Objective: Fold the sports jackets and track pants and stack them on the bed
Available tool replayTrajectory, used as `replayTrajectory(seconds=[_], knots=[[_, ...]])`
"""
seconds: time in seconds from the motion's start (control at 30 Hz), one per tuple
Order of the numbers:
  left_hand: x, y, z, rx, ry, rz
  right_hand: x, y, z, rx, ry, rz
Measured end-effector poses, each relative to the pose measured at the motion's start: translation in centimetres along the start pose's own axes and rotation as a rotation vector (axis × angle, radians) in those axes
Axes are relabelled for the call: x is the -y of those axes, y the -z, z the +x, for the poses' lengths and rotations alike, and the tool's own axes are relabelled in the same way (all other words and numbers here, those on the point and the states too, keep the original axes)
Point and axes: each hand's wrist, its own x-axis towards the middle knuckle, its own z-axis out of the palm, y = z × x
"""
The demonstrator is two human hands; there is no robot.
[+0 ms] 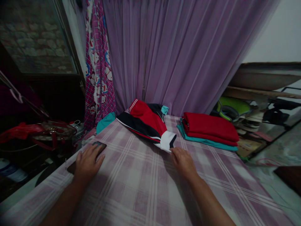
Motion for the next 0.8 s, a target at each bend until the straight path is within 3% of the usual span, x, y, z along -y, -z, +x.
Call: replayTrajectory(seconds=[0.1,0.2,0.27,0.37,0.43,0.57,0.67,0.8], knots=[[-1.2,-0.4,-0.2,0.019,-0.085,-0.144,-2.1,2.6,-6.7,-0.027,-0.012,0.127],[-2.6,-1.2,-0.6,0.053,-0.148,-0.295,-6.8,4.8,-12.3,-0.178,-0.315,0.143],[-3.9,-1.8,-0.7,0.089,-0.212,-0.419,-10.1,5.5,-14.7,-0.211,-0.515,0.092],[-6.0,-2.8,-0.4,0.166,-0.294,-0.566,-12.7,5.0,-16.1,-0.138,-0.546,0.036],[-7.2,-3.4,0.2,0.231,-0.314,-0.609,-12.4,4.2,-16.0,-0.103,-0.435,0.022],[-9.2,-3.9,1.8,0.334,-0.285,-0.718,-9.3,3.5,-14.6,-0.027,-0.259,0.016],[-10.1,-3.1,2.5,0.341,-0.268,-0.705,-7.9,4.7,-13.6,0.065,-0.271,0.093],[-9.8,-0.4,2.8,0.269,-0.234,-0.548,-7.9,7.6,-13.6,0.117,-0.371,0.41]])
